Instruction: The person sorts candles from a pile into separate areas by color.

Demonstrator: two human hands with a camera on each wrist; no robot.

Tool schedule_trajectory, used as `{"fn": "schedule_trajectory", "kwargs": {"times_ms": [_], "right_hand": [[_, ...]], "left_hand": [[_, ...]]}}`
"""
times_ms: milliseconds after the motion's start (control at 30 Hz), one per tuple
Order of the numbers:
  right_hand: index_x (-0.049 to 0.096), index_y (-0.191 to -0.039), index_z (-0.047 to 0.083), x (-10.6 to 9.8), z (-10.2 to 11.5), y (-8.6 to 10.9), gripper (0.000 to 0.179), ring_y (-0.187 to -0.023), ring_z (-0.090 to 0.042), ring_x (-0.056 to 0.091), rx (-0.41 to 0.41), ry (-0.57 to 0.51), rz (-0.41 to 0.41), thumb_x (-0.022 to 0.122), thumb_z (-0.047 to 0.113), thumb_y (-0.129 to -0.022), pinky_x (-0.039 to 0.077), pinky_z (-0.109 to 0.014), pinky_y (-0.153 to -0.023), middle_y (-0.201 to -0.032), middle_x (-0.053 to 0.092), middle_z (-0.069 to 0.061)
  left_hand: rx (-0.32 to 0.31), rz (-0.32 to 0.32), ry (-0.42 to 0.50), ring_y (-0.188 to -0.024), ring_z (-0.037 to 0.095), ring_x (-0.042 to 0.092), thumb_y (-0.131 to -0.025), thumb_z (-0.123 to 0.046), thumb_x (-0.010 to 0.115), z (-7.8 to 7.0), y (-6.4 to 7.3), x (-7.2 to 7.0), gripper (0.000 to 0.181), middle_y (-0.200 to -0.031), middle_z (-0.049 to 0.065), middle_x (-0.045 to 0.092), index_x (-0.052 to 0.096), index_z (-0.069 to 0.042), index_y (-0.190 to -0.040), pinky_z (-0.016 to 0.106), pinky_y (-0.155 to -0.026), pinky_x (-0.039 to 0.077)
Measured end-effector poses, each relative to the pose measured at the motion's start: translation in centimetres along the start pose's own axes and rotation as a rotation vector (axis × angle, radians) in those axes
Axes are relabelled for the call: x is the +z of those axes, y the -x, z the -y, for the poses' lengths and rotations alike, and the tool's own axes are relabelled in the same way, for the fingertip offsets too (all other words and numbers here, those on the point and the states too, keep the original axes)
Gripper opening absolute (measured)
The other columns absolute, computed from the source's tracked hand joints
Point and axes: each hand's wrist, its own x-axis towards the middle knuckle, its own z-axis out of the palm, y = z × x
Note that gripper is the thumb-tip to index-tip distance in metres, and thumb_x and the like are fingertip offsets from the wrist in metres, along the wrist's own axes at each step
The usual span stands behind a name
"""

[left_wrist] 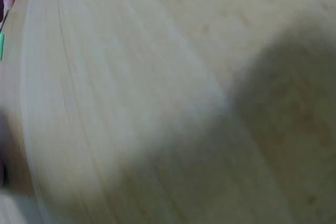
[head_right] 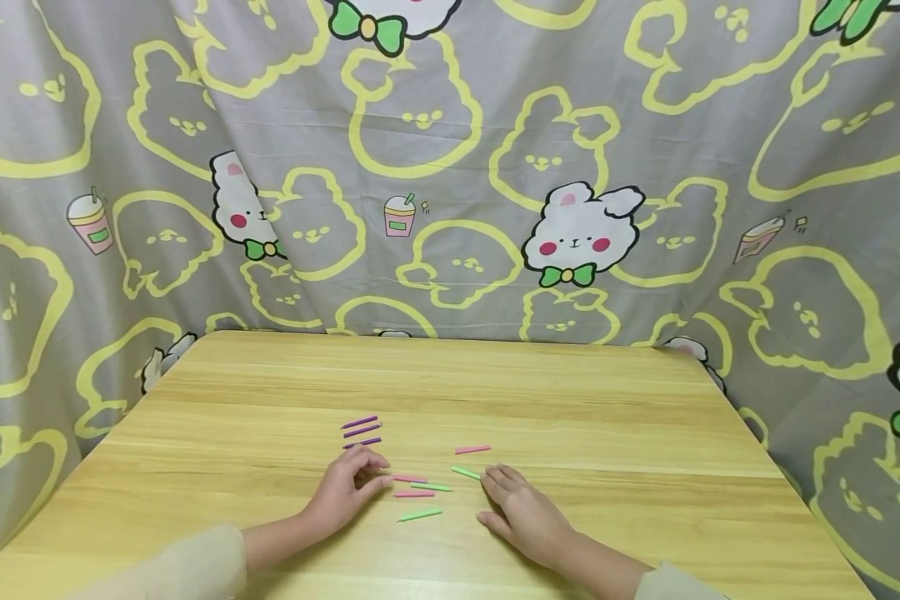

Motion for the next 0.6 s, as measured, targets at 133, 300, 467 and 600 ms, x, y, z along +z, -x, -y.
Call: {"fn": "schedule_trajectory", "kwargs": {"times_ms": [133, 300, 467, 600], "right_hand": [[0.052, -0.126, -0.004, 0.01, -0.02, 0.01, 0.051, -0.124, -0.038, 0.046, -0.001, -0.002, -0.003, 0.057, 0.033, -0.091, 0.041, -0.048, -0.097, -0.132, 0.053, -0.019], [0.052, -0.126, -0.003, 0.02, -0.02, 0.03, 0.051, -0.124, -0.038, 0.046, 0.001, -0.007, -0.011, 0.056, 0.033, -0.091, 0.041, -0.048, -0.098, -0.132, 0.052, -0.019], [0.053, -0.126, -0.004, 0.06, 0.02, 0.05, 0.051, -0.124, -0.039, 0.046, -0.001, -0.003, -0.009, 0.056, 0.033, -0.091, 0.041, -0.049, -0.097, -0.132, 0.052, -0.02], [0.053, -0.126, -0.004, 0.1, 0.04, 0.06, 0.051, -0.124, -0.04, 0.046, -0.003, -0.004, -0.008, 0.056, 0.033, -0.091, 0.041, -0.049, -0.097, -0.132, 0.052, -0.02]], "left_hand": [[-0.005, -0.011, -0.008, -0.074, 0.008, 0.049, -0.075, -0.013, 0.074, 0.06, 0.07, 0.25, 0.014, -0.079, -0.006, 0.057, 0.065, -0.01, -0.085, 0.018, -0.065, 0.045], [0.001, 0.011, -0.033, -0.08, 0.011, 0.051, -0.076, -0.016, 0.074, 0.15, 0.06, 0.38, 0.014, -0.083, -0.005, 0.059, 0.065, -0.01, -0.085, 0.02, -0.07, 0.047], [0.012, 0.03, -0.067, -0.08, 0.01, 0.051, -0.077, -0.018, 0.073, 0.27, 0.13, 0.45, 0.013, -0.083, -0.007, 0.059, 0.066, -0.011, -0.085, 0.021, -0.071, 0.046], [0.016, 0.026, -0.076, -0.078, 0.008, 0.049, -0.077, -0.017, 0.074, 0.28, 0.17, 0.46, 0.012, -0.081, -0.008, 0.058, 0.066, -0.012, -0.084, 0.021, -0.07, 0.044]]}}
